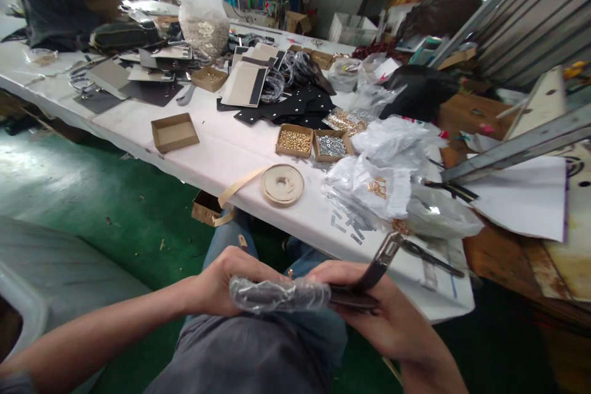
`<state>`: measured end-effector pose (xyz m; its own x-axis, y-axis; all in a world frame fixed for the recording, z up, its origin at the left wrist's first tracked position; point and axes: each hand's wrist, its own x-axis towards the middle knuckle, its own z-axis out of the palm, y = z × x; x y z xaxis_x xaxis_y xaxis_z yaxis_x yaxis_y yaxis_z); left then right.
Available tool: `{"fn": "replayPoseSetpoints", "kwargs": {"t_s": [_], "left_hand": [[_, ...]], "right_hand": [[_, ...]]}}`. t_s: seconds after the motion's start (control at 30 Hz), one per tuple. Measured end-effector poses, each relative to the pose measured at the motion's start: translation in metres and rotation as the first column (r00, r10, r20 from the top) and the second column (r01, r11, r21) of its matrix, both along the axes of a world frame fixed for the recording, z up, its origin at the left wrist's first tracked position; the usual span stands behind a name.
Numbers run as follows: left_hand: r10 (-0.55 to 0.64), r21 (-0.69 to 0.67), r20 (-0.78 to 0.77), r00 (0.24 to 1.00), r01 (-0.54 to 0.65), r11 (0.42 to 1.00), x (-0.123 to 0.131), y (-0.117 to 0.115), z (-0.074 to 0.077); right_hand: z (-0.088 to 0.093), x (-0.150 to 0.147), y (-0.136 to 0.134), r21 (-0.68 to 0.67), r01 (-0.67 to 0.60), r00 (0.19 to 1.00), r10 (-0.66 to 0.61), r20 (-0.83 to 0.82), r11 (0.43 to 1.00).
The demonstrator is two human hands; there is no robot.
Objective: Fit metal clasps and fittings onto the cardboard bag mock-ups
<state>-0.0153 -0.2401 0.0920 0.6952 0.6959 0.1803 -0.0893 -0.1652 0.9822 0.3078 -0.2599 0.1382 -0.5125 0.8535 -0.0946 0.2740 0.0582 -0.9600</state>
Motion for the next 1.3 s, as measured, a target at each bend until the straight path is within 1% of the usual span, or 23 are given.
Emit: {"fn": "replayPoseSetpoints", "kwargs": {"t_s": [0.1, 0.17, 0.2, 0.27, 0.37, 0.43, 0.53, 0.6, 0.7, 0.8, 0.87, 1.0, 1.13, 1.23, 1.3], "left_hand": [[0.027, -0.059, -0.102, 0.994, -0.033, 0.998, -0.001, 0.002, 0.010], [0.046, -0.074, -0.120, 0.992, -0.055, 0.996, -0.001, 0.006, 0.012], [0.059, -0.088, -0.117, 0.991, -0.070, 0.994, -0.001, 0.008, 0.012], [0.090, -0.118, -0.095, 0.991, -0.101, 0.988, -0.001, 0.014, 0.012], [0.119, -0.146, -0.061, 0.991, -0.127, 0.981, 0.000, 0.021, 0.007], [0.128, -0.163, -0.070, 0.989, -0.138, 0.977, 0.000, 0.025, 0.003], [0.134, -0.215, -0.097, 0.986, -0.153, 0.964, -0.001, 0.026, -0.002], [0.144, -0.262, -0.107, 0.984, -0.168, 0.950, -0.002, 0.024, -0.004], [0.154, -0.362, -0.143, 0.978, -0.197, 0.911, -0.003, 0.021, -0.006], [0.084, -0.440, -0.176, 0.981, -0.154, 0.885, -0.005, 0.019, -0.010], [0.054, -0.444, -0.206, 0.977, -0.142, 0.884, -0.007, 0.020, -0.014], [0.075, -0.440, -0.278, 0.958, -0.197, 0.876, -0.012, 0.025, -0.024], [0.056, -0.437, -0.274, 0.960, -0.177, 0.882, -0.015, 0.039, -0.030], [0.052, -0.468, -0.263, 0.963, -0.174, 0.866, -0.016, 0.059, -0.029], [0.061, -0.512, -0.254, 0.965, -0.188, 0.838, -0.016, 0.077, -0.028]], "right_hand": [[-0.004, -0.003, 0.006, 0.054, 0.081, 0.991, -0.086, 0.102, 0.995], [-0.006, -0.006, 0.011, 0.088, 0.101, 0.983, -0.113, 0.142, 0.991], [-0.006, -0.009, 0.012, 0.085, 0.120, 0.981, -0.131, 0.142, 0.989], [-0.008, -0.015, 0.012, 0.064, 0.199, 0.972, -0.205, 0.117, 0.978], [-0.014, -0.027, 0.011, 0.041, 0.336, 0.933, -0.339, 0.118, 0.941], [-0.020, -0.036, 0.010, 0.068, 0.383, 0.912, -0.389, 0.127, 0.921], [-0.027, -0.044, 0.012, 0.148, 0.359, 0.915, -0.379, 0.139, 0.921], [-0.030, -0.046, 0.013, 0.158, 0.319, 0.927, -0.342, 0.151, 0.934], [-0.031, -0.044, 0.018, 0.051, 0.278, 0.946, -0.283, 0.156, 0.959], [-0.030, -0.042, 0.024, -0.101, 0.236, 0.962, -0.217, 0.166, 0.967], [-0.032, -0.045, 0.027, -0.139, 0.232, 0.962, -0.206, 0.179, 0.963], [-0.046, -0.056, 0.028, -0.114, 0.325, 0.934, -0.300, 0.196, 0.939], [-0.059, -0.066, 0.034, -0.126, 0.378, 0.917, -0.353, 0.183, 0.917], [-0.060, -0.067, 0.055, -0.079, 0.422, 0.895, -0.401, 0.195, 0.903], [-0.057, -0.064, 0.075, -0.012, 0.463, 0.868, -0.450, 0.212, 0.887]]}}
